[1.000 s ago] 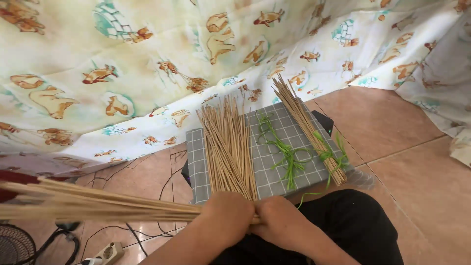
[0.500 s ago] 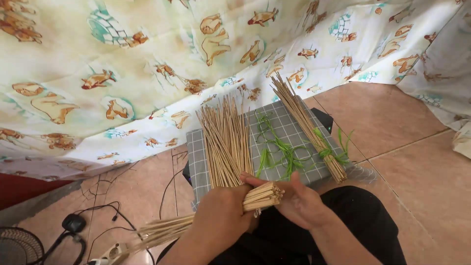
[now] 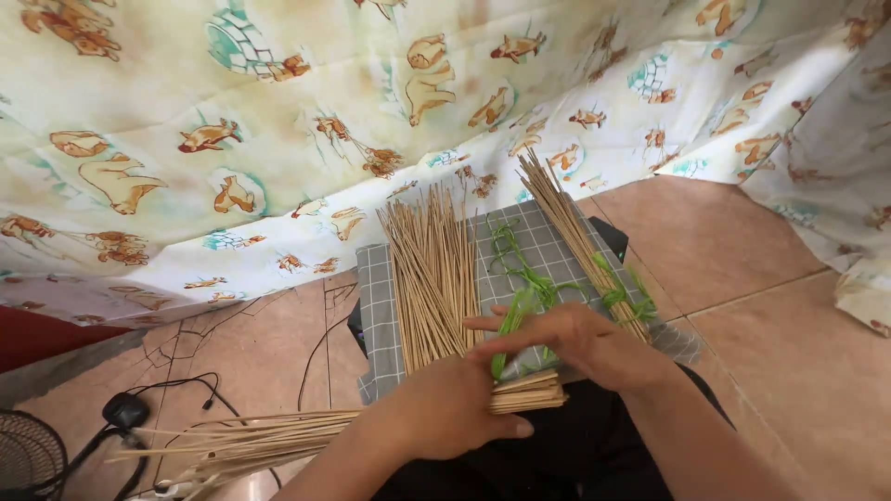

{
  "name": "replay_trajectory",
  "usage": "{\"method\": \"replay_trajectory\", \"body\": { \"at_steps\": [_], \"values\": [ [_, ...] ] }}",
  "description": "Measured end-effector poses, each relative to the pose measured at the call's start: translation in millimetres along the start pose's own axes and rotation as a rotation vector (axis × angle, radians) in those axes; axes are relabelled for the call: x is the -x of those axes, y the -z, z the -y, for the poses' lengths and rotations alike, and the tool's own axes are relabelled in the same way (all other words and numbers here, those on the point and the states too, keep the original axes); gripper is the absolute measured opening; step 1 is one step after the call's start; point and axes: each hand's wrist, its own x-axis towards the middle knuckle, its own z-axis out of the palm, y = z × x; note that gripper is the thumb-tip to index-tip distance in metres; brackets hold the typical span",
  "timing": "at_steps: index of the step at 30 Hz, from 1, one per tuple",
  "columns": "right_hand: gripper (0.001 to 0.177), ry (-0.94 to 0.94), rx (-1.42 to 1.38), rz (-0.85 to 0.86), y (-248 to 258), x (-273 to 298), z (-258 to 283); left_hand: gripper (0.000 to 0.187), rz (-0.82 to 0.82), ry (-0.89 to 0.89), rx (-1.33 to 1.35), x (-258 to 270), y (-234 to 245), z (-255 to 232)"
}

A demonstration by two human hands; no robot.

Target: Tying bundles of wooden sticks together using green plastic strips.

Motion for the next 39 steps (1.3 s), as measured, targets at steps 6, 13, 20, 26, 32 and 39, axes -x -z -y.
{"method": "replay_trajectory", "body": {
  "at_steps": [6, 13, 20, 26, 32, 39],
  "values": [
    [0.086, -0.026, -0.155, -0.059, 8.3, 2.1, -15.1, 0.035, -0.025, -0.007, 0.174, 3.3, 7.4, -6.1],
    [0.09, -0.321, -0.169, -0.388, -54.7, 43.3, -63.1, 0.035, -0.09, 0.2, 0.428, 15.7, 37.6, 7.5],
    [0.025, -0.139, 1.218, -0.287, -83.4, 58.7, -11.4, 0.017, -0.367, 0.337, -0.232, -11.3, 4.4, 26.5],
    [0.023, -0.249, 1.214, -0.371, -28.8, 2.5, 55.8, 0.011, -0.387, 0.219, -0.433, -17.7, -29.1, -6.1],
    [0.025, -0.44, 0.584, -0.253, -27.7, -3.2, -17.6, 0.016, -0.564, 0.127, -0.3, 28.6, 4.3, -23.1],
    [0.01, -0.238, 1.256, -0.112, -92.1, 41.2, 23.9, 0.014, -0.551, 0.308, -0.5, -6.2, -25.8, 28.5]
  ]
}}
